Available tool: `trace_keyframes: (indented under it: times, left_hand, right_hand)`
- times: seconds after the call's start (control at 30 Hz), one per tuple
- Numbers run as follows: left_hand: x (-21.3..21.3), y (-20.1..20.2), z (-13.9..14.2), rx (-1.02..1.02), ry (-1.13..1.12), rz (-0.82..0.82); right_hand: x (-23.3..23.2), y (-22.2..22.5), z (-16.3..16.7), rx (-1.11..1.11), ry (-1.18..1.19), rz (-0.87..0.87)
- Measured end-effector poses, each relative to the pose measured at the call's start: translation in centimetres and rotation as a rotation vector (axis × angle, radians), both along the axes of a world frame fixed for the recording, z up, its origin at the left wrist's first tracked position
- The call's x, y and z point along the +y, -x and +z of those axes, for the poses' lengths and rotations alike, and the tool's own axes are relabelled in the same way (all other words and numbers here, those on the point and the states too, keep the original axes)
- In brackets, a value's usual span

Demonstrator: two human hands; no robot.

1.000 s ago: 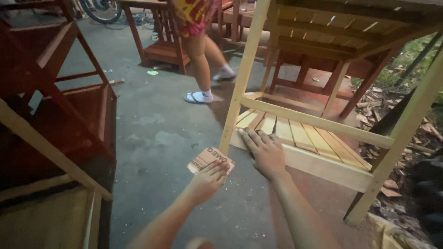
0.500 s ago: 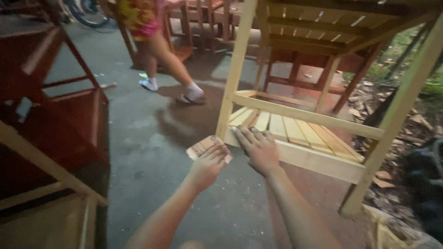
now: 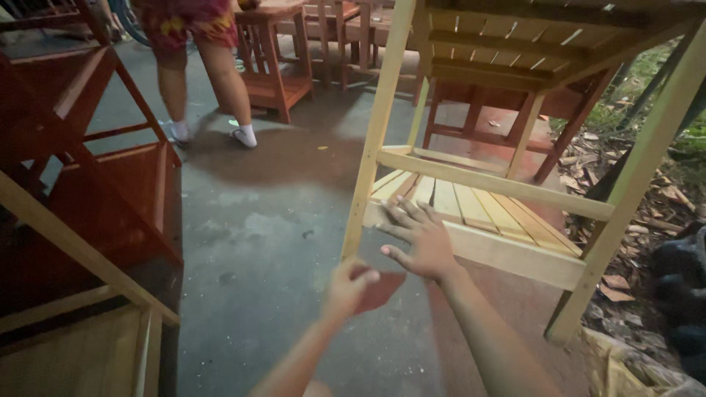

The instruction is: The person sands the frame and slats of an upside-down wooden chair, rubbing a sanding pad over the legs, seat rails and backrest by hand. They steady the chair with one hand while sanding different surfaces in turn, working around the whole frame.

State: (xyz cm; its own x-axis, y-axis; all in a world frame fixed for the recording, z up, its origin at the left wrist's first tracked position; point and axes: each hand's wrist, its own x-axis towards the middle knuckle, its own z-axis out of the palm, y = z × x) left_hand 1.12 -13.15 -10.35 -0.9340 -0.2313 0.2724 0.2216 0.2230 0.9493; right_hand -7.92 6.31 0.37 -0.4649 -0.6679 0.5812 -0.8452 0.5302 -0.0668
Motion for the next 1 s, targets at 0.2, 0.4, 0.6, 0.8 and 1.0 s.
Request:
trace_keyframes:
  times: [0.2,0.4,0.6,0.8,1.0]
  left_hand:
    - [0.1,2.6,2.7,0.030,-0.365,0.180]
    - [0.1,4.0,3.3,0.137,-0.537,0.073]
    - [-1.9,8.8,2.9,0.331,0.308,0.516]
    - [-5.8,13.2,6.0,-0.246,0.471,-0.022]
    - [-5.3,10.5,10.1,-0.415,0.694,0.103]
  right_hand:
    - [1.2,0.0,0.7,-0.139,0.074,0.122]
    - [0.9,0.5,-0.2,-0.207,0.112,0.095]
    - [2.3,1.5,-2.3,-0.802,0.722,0.168]
    - [0.0,-8.1,-10.2,-1.166,1.053,0.008]
    - [-7.7,-5.0,-10.2,-1.406,1.726,0.228]
